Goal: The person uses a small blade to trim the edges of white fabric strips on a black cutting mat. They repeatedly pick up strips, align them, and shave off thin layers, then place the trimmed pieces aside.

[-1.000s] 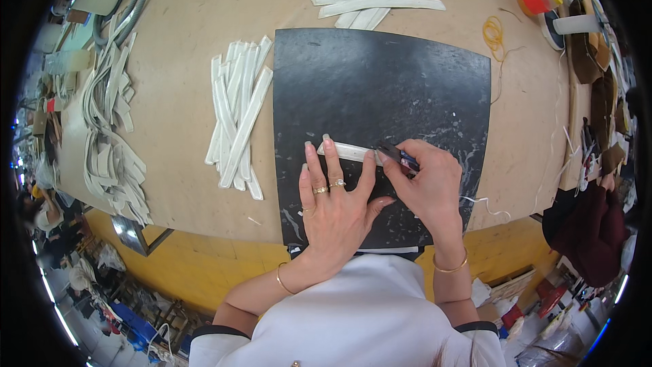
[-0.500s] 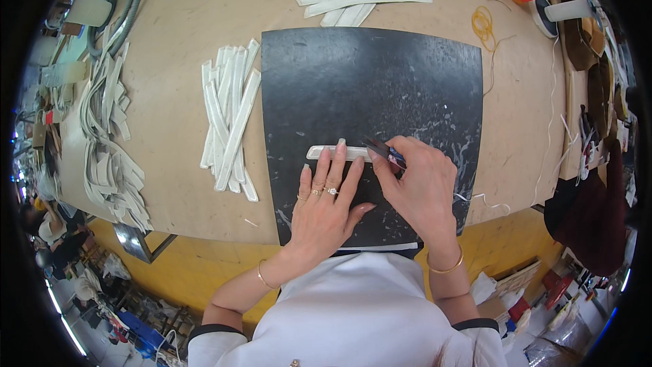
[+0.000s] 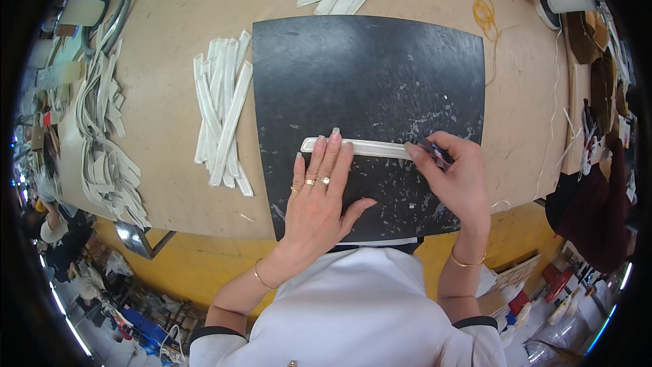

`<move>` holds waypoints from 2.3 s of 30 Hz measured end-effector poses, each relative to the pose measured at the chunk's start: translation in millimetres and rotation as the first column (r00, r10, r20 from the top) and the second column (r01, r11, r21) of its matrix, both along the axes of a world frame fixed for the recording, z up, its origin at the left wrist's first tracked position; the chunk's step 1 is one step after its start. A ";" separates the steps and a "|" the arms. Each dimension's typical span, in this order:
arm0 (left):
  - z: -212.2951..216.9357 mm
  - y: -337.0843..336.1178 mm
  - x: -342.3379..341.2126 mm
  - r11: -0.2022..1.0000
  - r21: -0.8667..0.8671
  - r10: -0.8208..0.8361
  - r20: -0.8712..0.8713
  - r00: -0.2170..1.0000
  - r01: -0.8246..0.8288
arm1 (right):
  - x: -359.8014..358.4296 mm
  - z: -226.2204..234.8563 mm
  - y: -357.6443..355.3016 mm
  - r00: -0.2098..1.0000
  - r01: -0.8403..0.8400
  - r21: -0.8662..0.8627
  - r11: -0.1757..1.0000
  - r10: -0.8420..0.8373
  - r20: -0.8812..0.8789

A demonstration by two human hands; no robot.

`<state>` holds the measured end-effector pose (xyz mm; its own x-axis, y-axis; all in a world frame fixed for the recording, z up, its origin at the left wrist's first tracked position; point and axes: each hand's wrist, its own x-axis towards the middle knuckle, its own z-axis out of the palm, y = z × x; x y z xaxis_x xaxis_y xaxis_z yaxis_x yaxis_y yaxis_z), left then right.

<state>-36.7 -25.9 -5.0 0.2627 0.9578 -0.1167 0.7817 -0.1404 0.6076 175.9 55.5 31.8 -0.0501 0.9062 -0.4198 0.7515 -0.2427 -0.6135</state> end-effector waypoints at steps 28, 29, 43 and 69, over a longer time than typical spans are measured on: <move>2.3 -0.1 45.1 0.990 -0.093 0.080 -0.260 0.962 -0.108 | 7.9 1.8 -3.3 0.999 0.017 0.064 0.998 -0.019 0.032; 2.6 0.6 39.9 0.992 -0.071 0.082 -0.285 0.955 -0.107 | 6.3 4.0 -3.5 1.000 -0.009 0.062 0.998 0.007 0.023; -2.9 6.5 -10.7 0.996 -0.003 -0.089 -0.153 0.984 0.089 | -45.2 3.5 10.4 0.986 -0.168 0.039 0.985 0.167 0.012; -6.3 4.2 -2.2 0.999 -0.008 0.047 -0.131 0.990 -0.048 | -16.0 -8.7 2.8 0.996 -0.084 0.163 0.983 0.085 0.004</move>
